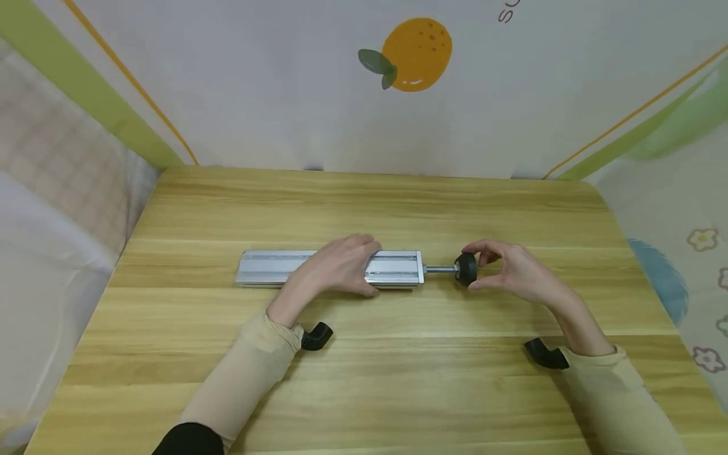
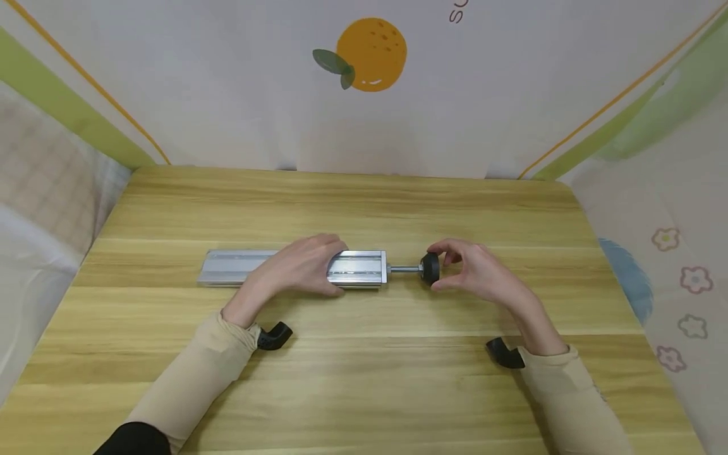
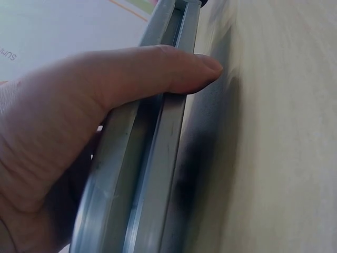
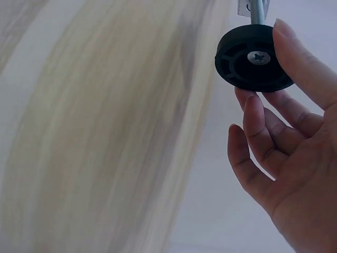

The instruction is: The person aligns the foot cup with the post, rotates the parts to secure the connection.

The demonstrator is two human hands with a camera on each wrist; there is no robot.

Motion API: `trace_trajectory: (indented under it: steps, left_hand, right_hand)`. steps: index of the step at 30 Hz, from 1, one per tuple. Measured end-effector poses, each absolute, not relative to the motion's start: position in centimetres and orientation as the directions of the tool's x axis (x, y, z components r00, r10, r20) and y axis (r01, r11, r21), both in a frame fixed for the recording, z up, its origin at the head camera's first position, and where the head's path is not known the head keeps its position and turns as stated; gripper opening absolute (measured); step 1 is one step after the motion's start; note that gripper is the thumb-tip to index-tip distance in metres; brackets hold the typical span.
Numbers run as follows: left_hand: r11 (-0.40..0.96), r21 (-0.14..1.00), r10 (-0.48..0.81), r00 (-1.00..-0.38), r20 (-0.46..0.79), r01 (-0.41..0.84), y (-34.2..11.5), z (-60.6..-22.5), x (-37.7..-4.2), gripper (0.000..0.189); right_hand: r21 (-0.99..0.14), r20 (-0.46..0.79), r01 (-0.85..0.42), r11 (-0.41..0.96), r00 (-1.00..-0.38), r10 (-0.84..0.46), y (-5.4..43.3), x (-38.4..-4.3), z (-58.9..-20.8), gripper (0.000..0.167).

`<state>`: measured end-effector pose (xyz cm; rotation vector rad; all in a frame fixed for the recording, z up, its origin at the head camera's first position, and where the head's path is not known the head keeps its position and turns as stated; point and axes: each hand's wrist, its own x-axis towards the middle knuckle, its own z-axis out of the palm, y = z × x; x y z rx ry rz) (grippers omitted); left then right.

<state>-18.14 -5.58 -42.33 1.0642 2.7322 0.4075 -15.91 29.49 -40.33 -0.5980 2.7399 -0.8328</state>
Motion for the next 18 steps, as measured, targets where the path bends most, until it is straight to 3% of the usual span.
trace_trajectory:
  steps: [8,18]
  left_hand:
    - [0.672,0.288,0.71,-0.704,0.015,0.683,-5.63,-42.58,-18.09,0.075]
    - [0.673,0.29,0.707,-0.707,0.018,0.681,-5.53,-42.76,-18.18,0.077]
  right_hand:
    - [-0.555,-0.072,-0.341,0.758,-0.889,-0.453,29.32,-15.55,-40.09,0.06]
    - [-0.562,-0.084,-0.332,0.758,-0.888,-0.451,29.15,-15.42,-40.2,0.059]
